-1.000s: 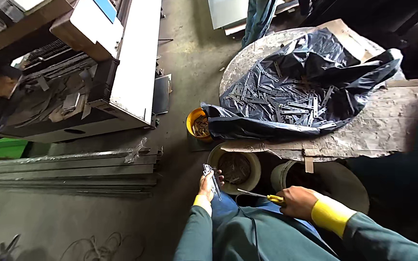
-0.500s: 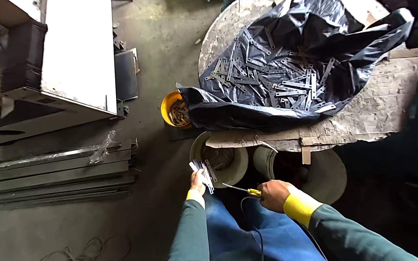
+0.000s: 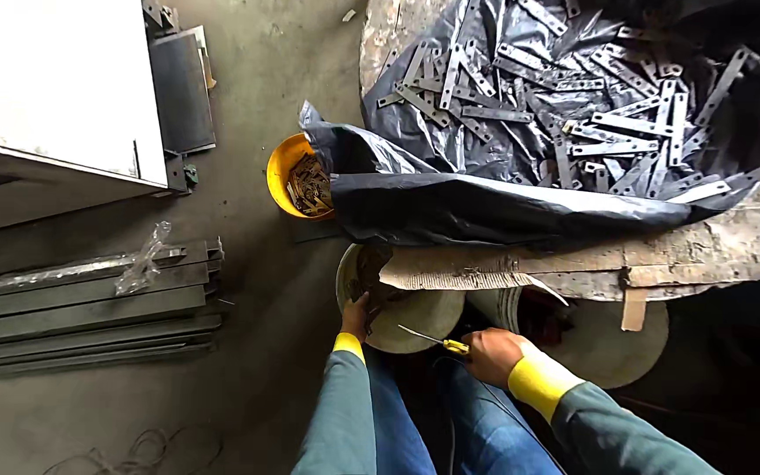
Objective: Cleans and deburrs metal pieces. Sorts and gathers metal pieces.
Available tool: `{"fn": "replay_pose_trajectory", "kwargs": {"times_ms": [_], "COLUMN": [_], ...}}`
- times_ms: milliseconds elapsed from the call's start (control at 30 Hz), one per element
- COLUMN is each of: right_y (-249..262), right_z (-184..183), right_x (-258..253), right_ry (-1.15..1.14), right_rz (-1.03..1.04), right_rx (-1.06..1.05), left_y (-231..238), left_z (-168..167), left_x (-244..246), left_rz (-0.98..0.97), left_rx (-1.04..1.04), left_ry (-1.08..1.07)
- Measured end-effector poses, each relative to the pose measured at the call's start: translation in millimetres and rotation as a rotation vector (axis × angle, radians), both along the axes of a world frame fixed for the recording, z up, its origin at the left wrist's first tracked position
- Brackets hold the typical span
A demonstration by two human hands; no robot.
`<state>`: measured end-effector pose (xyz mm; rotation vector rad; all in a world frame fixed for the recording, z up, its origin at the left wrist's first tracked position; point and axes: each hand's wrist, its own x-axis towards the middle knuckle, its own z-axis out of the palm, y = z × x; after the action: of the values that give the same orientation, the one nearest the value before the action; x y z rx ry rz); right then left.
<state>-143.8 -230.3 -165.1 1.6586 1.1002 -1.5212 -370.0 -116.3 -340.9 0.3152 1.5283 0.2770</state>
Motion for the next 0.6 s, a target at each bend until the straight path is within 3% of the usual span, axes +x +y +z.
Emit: {"fn": "replay_pose_trajectory", "kwargs": {"times_ms": [167, 400, 600], "right_y": [12.4, 23.2, 28.1], "right_z": [-19.1, -29.9, -35.6], "right_x": [-3.1, -4.4, -9.2], "right_ry": [0.038, 0.063, 0.063], "right_rz": [0.02, 0.037, 0.074], "right_rx": [-0.002, -0.012, -0.03], "left_y": [2.1, -4.8, -11.4], "left_z": [-17.3, -22.3, -25.9], "left_x": [-9.2, -19.9, -18.3], "left_rz": [0.035, 0.12, -0.083], "left_rx": [0.08, -0.072, -0.037], "left_ry": [0.074, -0.079, 0.032]}}
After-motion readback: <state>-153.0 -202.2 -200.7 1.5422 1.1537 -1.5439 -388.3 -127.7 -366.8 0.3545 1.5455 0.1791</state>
